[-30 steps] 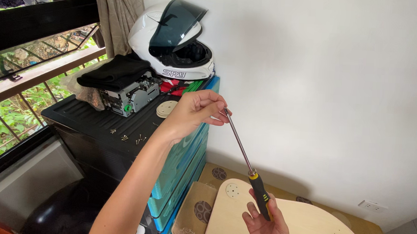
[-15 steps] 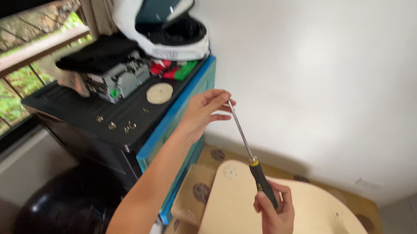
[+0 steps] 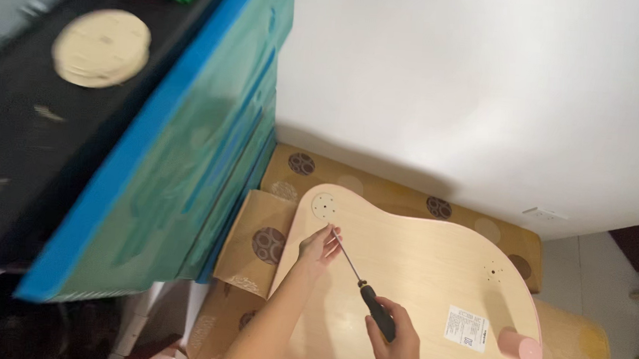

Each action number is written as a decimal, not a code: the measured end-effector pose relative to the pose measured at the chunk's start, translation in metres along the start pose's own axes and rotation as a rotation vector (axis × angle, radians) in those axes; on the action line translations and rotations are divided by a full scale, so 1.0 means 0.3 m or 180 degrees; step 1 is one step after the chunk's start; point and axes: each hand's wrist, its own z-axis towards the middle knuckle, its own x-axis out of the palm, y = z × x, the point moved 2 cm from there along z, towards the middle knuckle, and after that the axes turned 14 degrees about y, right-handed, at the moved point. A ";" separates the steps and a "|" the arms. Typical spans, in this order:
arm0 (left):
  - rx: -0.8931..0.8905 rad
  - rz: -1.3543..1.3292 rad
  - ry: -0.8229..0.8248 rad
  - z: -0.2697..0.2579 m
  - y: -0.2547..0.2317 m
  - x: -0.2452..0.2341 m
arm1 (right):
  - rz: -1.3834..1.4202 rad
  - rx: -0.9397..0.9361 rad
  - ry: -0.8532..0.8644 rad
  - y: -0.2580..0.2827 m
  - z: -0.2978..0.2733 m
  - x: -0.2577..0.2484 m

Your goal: The person uses a screwdriver to fasten screws into pre-drilled holes on the underside of a light-colored wooden board. They repeatedly pick up screws from a nearby surface and tighten them into the board.

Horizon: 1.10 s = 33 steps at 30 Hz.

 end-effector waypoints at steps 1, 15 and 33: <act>-0.0072 -0.0031 -0.0137 0.051 0.041 -0.069 | -0.0087 0.0027 0.0061 -0.038 0.026 0.024; 0.0125 0.0050 -0.0119 0.468 0.204 -0.357 | -0.1209 0.0301 0.0580 -0.192 0.357 0.185; -0.0071 -0.0384 -0.0027 0.453 0.134 -0.328 | -0.2400 -0.0289 0.0954 0.018 0.541 0.088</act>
